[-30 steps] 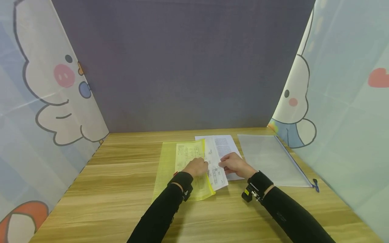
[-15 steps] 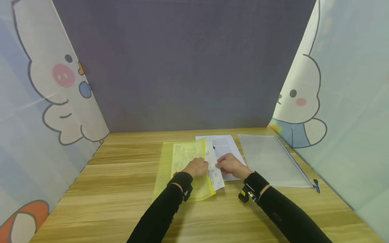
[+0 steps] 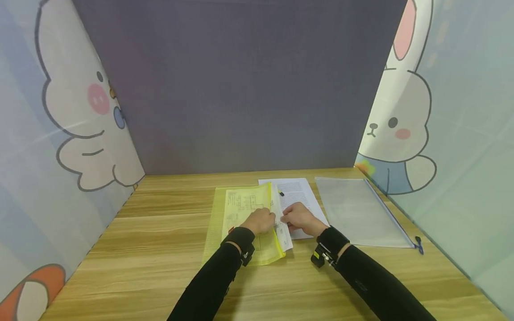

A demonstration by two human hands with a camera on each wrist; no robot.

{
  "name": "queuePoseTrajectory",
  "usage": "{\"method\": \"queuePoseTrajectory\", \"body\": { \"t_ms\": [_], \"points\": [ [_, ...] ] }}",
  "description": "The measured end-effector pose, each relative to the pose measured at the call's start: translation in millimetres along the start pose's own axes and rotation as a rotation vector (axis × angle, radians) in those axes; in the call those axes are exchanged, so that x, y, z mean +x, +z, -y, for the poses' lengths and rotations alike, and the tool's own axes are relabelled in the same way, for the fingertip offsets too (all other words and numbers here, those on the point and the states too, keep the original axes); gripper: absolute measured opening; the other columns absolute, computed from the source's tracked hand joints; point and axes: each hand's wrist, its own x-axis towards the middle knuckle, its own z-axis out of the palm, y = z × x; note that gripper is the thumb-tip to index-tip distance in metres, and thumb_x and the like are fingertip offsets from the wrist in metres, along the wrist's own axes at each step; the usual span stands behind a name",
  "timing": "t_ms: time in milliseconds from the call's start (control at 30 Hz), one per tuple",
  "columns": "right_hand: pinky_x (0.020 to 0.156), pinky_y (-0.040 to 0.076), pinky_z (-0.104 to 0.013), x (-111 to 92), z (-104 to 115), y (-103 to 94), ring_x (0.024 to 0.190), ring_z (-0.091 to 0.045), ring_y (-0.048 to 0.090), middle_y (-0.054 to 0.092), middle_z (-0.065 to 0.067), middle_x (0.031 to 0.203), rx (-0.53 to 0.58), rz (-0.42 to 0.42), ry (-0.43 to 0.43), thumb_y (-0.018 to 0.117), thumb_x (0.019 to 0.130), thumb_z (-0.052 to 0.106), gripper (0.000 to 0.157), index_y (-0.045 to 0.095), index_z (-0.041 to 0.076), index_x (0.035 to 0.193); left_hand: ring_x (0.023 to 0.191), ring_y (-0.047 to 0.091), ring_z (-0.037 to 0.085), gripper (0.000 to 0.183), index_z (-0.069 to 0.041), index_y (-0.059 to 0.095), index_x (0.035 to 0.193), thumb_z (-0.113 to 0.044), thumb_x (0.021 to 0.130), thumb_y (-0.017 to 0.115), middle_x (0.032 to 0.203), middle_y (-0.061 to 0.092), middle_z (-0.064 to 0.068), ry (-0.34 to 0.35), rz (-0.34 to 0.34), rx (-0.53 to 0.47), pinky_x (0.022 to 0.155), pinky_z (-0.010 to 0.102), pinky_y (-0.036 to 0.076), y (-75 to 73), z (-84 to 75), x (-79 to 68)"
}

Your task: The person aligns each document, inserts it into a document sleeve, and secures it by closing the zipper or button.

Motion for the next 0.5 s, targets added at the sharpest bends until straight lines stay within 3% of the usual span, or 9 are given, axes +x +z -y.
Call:
{"method": "queuePoseTrajectory", "body": {
  "t_ms": [233,367,500],
  "points": [
    [0.06,0.059,-0.031,-2,7,4.5,0.07,-0.017,0.067,0.07,-0.015,0.095,-0.07,-0.02,-0.044,0.068,0.087,-0.003,0.022,0.071,-0.011,0.107,0.075,0.053,0.026,0.041,0.004,0.062,0.112,-0.027,0.108,0.035,0.09,0.057,0.012,0.003,0.005,0.013,0.067,0.036,0.041,-0.8,-1.2,-1.6],
    [0.064,0.061,-0.034,-1,9,7.4,0.075,-0.021,0.071,0.072,-0.018,0.101,-0.034,-0.008,-0.047,0.07,0.086,-0.002,0.029,0.069,-0.013,0.113,0.072,0.051,0.025,0.037,-0.001,0.061,0.098,-0.026,0.108,0.035,0.085,0.055,0.011,0.027,0.0,0.043,0.066,0.036,0.041,-1.1,-1.4,-1.4],
    [0.064,0.061,-0.036,0,10,11.2,0.073,-0.022,0.072,0.073,-0.016,0.094,-0.016,0.014,-0.055,0.068,0.086,-0.003,0.024,0.072,-0.012,0.108,0.066,0.048,0.023,0.038,-0.005,0.058,0.089,-0.025,0.109,0.033,0.078,0.051,0.009,0.039,0.004,0.04,0.062,0.034,0.039,-1.1,-1.2,-1.8]
  ]
}}
